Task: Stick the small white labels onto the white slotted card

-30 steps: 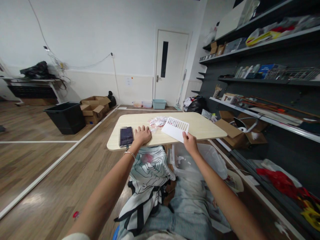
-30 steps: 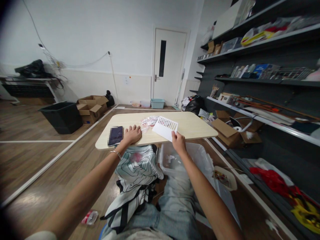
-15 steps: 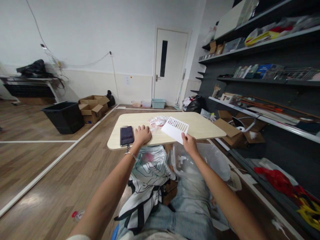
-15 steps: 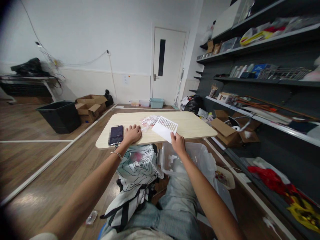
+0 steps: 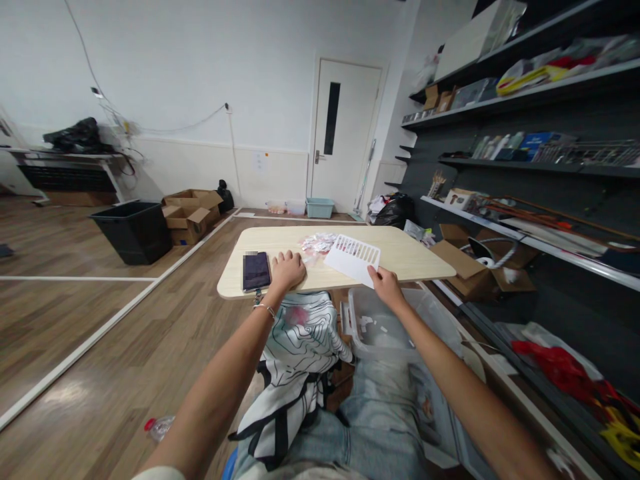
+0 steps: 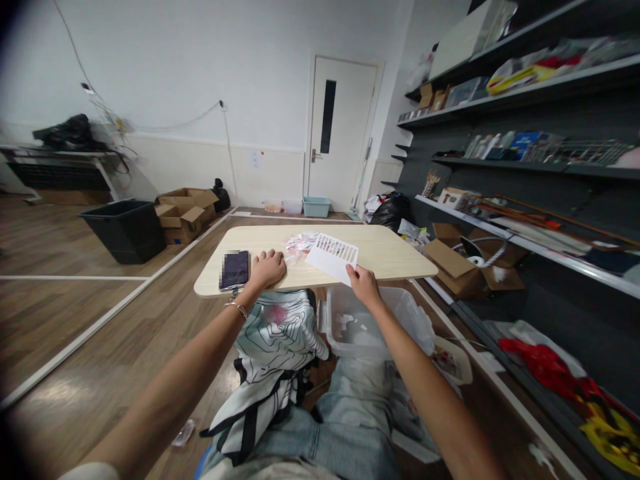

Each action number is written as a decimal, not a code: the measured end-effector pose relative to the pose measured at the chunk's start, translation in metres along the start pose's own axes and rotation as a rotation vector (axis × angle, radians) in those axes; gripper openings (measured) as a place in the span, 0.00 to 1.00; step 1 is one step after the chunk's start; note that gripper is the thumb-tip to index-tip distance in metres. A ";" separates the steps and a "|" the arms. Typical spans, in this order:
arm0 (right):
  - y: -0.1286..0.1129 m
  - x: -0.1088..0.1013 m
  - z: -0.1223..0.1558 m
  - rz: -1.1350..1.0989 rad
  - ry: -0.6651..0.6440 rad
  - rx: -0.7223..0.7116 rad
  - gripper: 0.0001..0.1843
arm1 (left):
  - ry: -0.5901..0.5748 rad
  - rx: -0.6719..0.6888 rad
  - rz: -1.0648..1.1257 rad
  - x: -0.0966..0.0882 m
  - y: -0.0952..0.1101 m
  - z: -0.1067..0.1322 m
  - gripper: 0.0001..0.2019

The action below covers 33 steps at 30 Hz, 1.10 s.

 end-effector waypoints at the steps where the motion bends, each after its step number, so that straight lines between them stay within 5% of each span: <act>1: 0.001 -0.001 -0.002 -0.015 -0.002 0.005 0.34 | 0.004 0.001 -0.003 0.000 0.000 0.000 0.25; 15: 0.022 -0.009 -0.038 -0.198 -0.131 0.116 0.35 | 0.011 0.000 0.012 -0.003 0.003 0.004 0.25; 24: 0.013 0.016 -0.036 -0.151 0.127 0.090 0.32 | -0.002 0.000 0.025 -0.004 0.003 0.004 0.24; 33: 0.014 0.004 -0.022 -0.083 0.168 0.059 0.31 | -0.002 0.001 0.015 -0.006 0.002 0.004 0.24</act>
Point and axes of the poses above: each hand's wrist, its own z-axis away from the middle knuckle, its own x-axis out of the palm, y = z × x, the point moved 2 cm from there along -z, towards the middle knuckle, and after that the axes turned 12 degrees about -x, right-handed, at the moved point
